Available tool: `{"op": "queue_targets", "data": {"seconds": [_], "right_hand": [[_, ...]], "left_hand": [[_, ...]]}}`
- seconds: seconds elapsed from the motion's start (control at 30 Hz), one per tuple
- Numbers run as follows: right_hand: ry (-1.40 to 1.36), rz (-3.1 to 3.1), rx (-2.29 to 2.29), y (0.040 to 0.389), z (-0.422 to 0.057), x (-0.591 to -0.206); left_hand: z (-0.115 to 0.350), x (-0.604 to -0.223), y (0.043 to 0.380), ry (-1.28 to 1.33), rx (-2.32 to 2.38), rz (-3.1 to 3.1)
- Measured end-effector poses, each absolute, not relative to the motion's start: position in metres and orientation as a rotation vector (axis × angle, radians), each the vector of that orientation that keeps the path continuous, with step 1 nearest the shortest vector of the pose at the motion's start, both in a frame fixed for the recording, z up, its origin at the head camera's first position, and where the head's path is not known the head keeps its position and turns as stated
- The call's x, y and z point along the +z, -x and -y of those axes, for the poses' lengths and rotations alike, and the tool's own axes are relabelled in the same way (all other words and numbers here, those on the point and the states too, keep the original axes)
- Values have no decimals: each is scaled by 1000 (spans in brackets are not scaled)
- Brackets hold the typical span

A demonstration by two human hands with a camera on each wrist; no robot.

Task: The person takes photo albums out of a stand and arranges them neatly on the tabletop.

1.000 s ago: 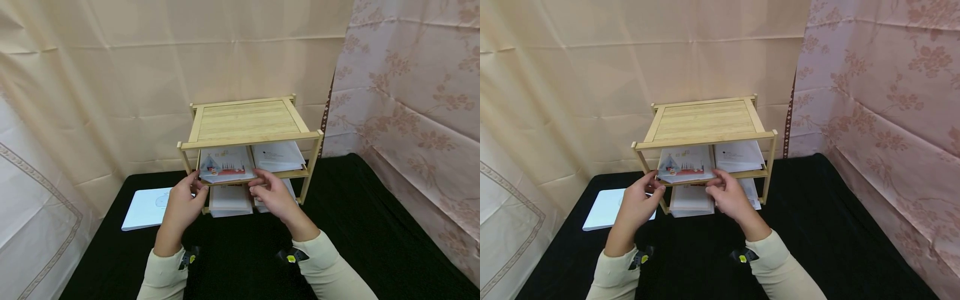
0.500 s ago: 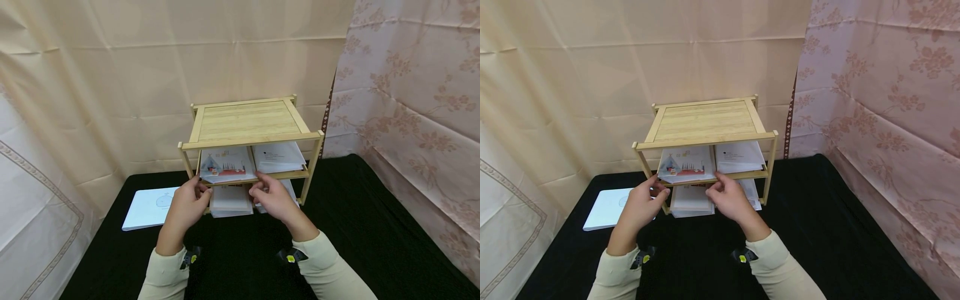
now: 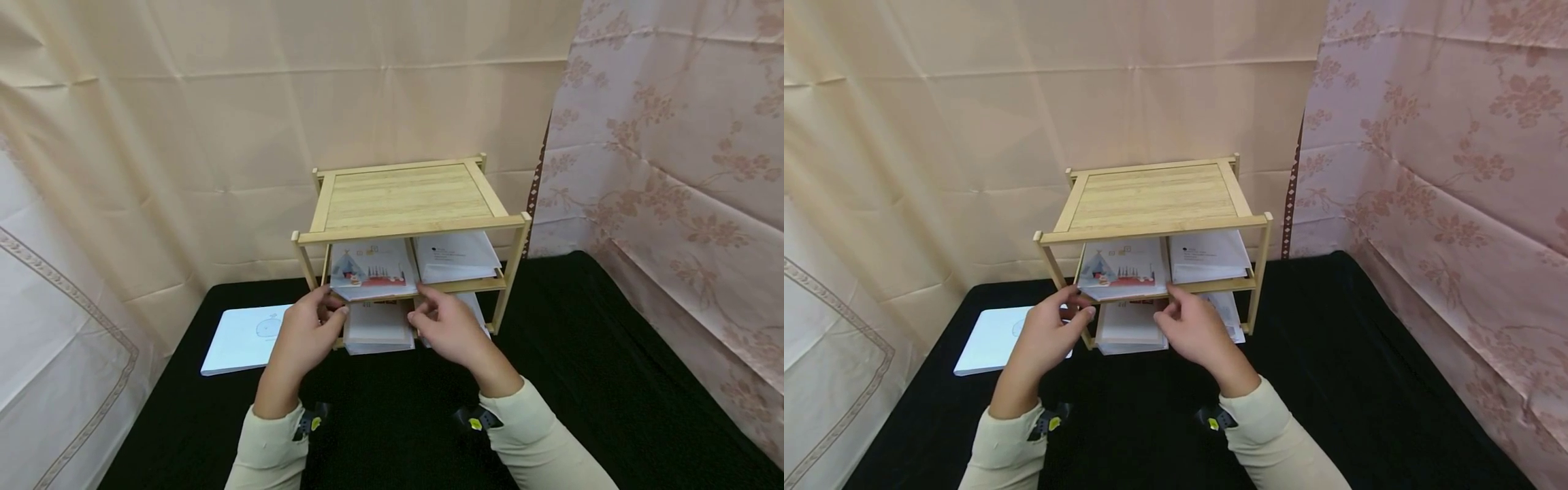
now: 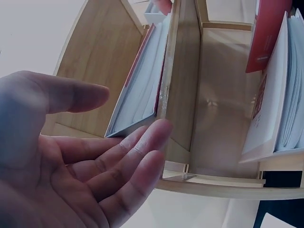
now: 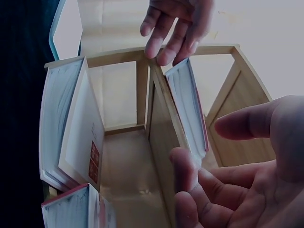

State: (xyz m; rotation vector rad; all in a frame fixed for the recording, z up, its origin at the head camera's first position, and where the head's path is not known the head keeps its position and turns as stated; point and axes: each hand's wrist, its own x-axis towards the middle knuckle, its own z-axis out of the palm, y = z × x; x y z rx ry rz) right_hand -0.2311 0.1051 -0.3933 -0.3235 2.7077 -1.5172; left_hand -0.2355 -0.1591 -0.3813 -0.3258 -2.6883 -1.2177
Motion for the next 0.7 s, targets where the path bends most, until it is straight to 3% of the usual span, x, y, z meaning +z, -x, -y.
{"op": "queue_targets", "data": {"seconds": [0.7], "right_hand": [[199, -2814, -1592, 231, -118, -382]], "left_hand": [[164, -374, 233, 89, -1600, 2599]]}}
